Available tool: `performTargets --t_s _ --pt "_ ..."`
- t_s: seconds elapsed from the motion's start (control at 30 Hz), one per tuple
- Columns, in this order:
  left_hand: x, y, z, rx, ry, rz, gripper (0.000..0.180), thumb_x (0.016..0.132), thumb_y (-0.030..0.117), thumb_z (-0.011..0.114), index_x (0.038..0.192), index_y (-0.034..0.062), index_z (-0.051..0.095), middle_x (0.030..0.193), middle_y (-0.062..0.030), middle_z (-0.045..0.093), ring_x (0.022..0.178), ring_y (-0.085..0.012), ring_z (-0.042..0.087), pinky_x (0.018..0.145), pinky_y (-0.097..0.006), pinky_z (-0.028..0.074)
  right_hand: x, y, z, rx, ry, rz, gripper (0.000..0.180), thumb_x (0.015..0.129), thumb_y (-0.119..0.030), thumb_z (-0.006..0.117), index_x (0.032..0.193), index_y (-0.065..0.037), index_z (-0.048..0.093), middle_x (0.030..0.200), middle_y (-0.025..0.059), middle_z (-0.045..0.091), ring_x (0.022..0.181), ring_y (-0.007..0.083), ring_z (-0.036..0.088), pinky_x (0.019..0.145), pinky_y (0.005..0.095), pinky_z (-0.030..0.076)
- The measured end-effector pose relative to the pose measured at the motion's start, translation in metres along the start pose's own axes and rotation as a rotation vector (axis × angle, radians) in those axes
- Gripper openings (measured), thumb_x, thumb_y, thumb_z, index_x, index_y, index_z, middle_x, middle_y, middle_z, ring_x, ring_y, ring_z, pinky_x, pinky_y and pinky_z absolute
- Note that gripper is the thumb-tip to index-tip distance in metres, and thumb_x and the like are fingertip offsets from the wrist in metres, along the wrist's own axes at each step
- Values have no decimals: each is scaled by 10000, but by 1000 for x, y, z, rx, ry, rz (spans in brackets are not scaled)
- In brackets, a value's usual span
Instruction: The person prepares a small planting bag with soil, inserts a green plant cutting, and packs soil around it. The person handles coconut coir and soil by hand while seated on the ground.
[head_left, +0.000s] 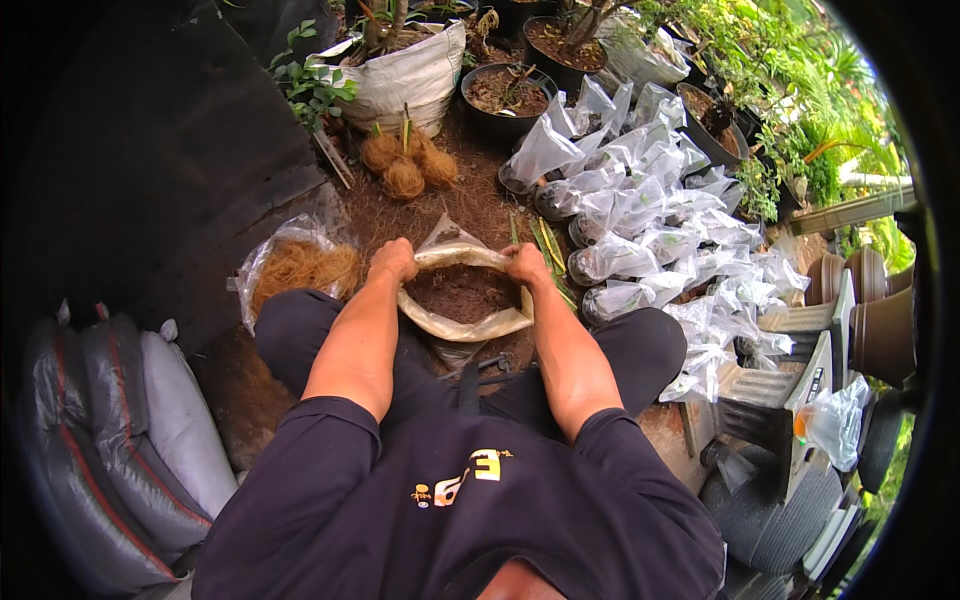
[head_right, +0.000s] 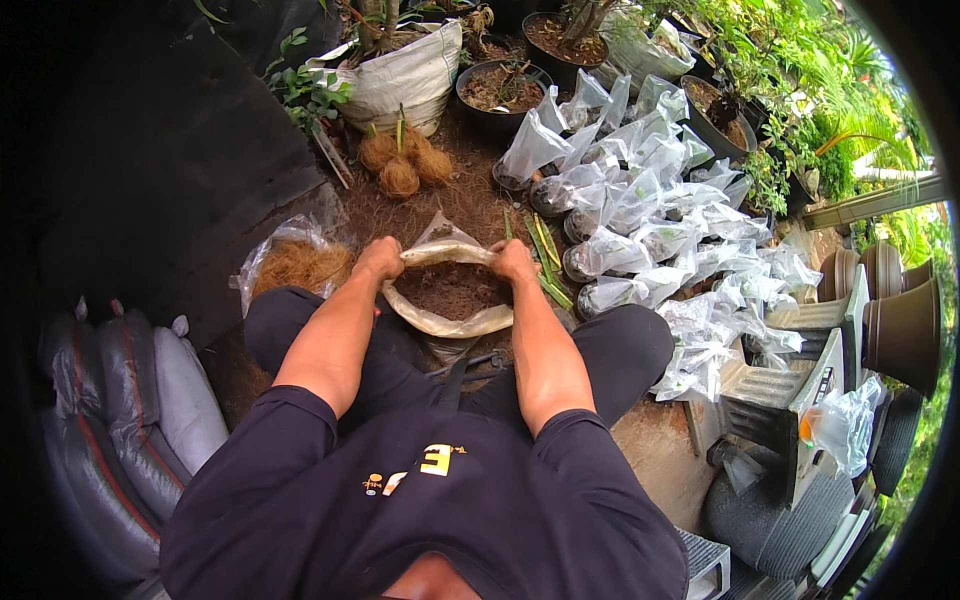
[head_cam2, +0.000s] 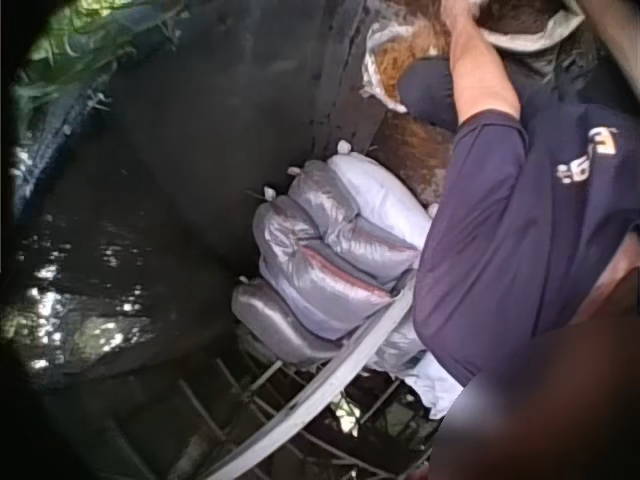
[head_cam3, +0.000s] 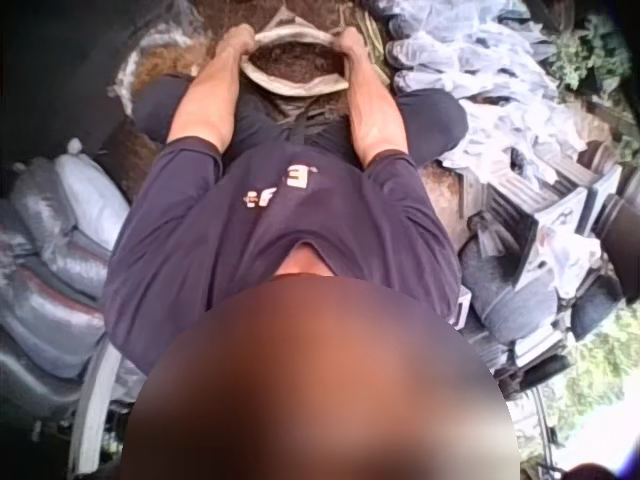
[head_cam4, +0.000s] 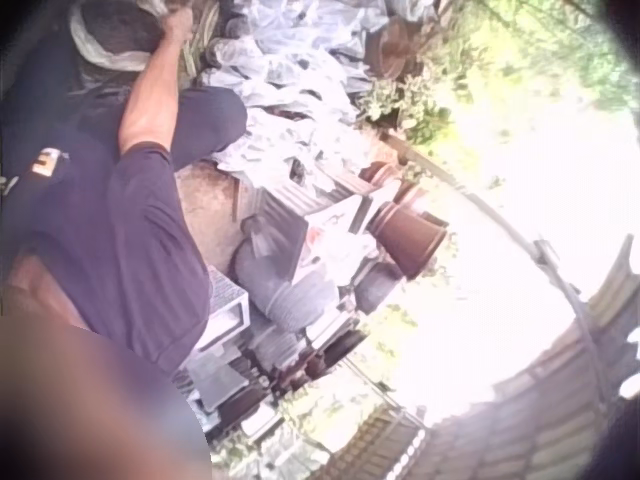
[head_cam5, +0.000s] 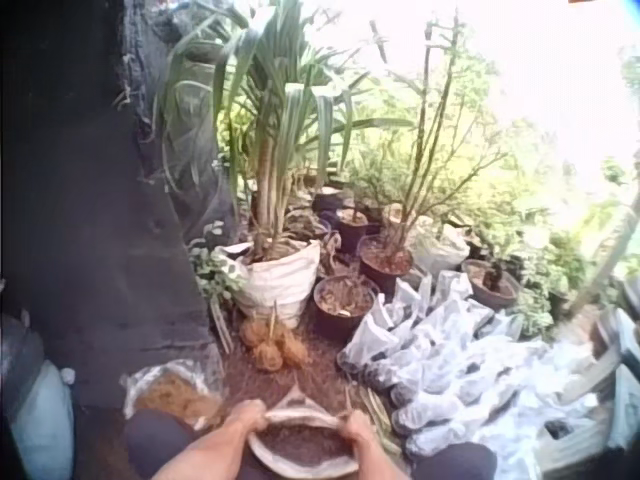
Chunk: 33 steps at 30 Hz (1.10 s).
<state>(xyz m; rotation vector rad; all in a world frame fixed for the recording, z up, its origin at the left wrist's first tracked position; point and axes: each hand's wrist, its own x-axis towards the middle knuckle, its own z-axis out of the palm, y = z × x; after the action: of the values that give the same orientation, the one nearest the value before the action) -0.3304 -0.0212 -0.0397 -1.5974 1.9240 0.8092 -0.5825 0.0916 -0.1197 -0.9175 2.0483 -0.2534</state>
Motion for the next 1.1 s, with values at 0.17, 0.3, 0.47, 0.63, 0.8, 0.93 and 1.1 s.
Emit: performTargets --t_s 0.17,0.3,0.47,0.63,0.8,0.93,1.1 --pt "-24 16 15 -346 71 -80 393 841 176 629 1224 92 619 1259 -184 618 1203 -348 573 999 -439 464 10 6 20 -112 -100 261 444 792 -196 717 1224 -110 661 1296 156 622 1205 306 593 1064 524 358" --pt "-35 20 38 -54 -202 59 456 804 72 638 1258 108 638 1315 -206 587 1243 -355 552 996 -410 476 -10 -22 8 -272 -101 187 409 801 -154 681 1203 -85 669 1285 155 630 1219 318 584 1005 480 440" --pt "-42 45 63 342 -28 249 337 748 65 689 1081 90 738 1225 -137 663 1147 -287 637 900 -368 544 -9 -59 -7 122 189 -174 424 773 -73 592 1188 -16 656 1191 222 651 1159 349 607 987 392 475" --pt "-46 64 81 501 -42 333 304 936 180 498 1136 130 722 1181 -85 696 1096 -260 668 885 -416 514 45 -79 43 83 168 -219 463 768 -105 628 1223 -18 624 1223 253 619 1181 387 573 1010 423 460" --pt "-32 70 82 420 -160 305 323 930 168 537 1209 101 685 1266 -111 651 1155 -296 628 937 -567 452 79 -99 91 -137 123 -121 481 799 -186 612 1259 -46 610 1210 288 613 1176 386 577 1029 425 442" --pt "-35 76 78 407 -231 330 316 928 160 539 1197 102 693 1275 -106 647 1149 -301 632 927 -576 463 74 -107 87 109 86 -503 449 772 -104 575 1212 -111 665 1179 253 637 1153 380 590 1009 422 452" --pt "-32 61 40 182 -234 278 317 796 148 660 1094 62 721 1162 -152 688 1098 -294 661 919 -391 529 76 -50 23 7 227 90 385 804 -189 609 1180 -218 689 1188 145 674 1150 308 619 1005 450 442"
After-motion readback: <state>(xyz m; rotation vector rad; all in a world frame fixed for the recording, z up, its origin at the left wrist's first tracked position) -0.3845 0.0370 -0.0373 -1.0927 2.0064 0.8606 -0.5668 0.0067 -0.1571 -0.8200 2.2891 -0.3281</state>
